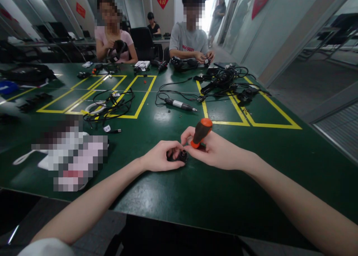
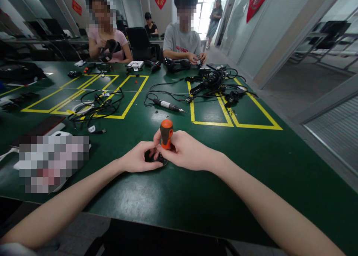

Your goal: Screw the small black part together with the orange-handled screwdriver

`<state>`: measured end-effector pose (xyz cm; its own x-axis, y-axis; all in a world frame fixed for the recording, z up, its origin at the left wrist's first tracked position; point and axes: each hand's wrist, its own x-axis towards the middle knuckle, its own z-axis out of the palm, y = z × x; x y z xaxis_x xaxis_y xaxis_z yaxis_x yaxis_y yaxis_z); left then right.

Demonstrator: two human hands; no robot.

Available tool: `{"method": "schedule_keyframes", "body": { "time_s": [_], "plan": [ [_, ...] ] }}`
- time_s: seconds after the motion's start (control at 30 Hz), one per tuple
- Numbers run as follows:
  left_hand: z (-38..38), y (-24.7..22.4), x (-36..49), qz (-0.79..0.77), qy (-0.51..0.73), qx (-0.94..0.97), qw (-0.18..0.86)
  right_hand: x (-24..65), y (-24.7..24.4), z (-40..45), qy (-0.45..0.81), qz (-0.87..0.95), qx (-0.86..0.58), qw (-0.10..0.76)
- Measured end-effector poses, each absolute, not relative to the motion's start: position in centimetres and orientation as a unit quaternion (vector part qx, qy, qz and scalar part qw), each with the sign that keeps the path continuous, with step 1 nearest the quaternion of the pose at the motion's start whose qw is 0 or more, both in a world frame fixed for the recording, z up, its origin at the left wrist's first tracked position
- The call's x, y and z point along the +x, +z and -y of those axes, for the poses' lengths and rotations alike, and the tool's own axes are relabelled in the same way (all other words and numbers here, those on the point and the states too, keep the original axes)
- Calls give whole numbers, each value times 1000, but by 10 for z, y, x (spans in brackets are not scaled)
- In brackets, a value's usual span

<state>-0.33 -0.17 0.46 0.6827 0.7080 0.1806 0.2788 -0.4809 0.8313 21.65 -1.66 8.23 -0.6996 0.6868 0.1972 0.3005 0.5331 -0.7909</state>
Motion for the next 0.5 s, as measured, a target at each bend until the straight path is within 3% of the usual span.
{"method": "schedule_keyframes", "body": {
  "time_s": [0.27,0.5],
  "plan": [
    [0,10,-6,-306,236,804,452,217,82,17,393,831,-318,234],
    [1,10,-6,-298,246,805,450,219,79,11,318,863,-344,191]
  ]
}}
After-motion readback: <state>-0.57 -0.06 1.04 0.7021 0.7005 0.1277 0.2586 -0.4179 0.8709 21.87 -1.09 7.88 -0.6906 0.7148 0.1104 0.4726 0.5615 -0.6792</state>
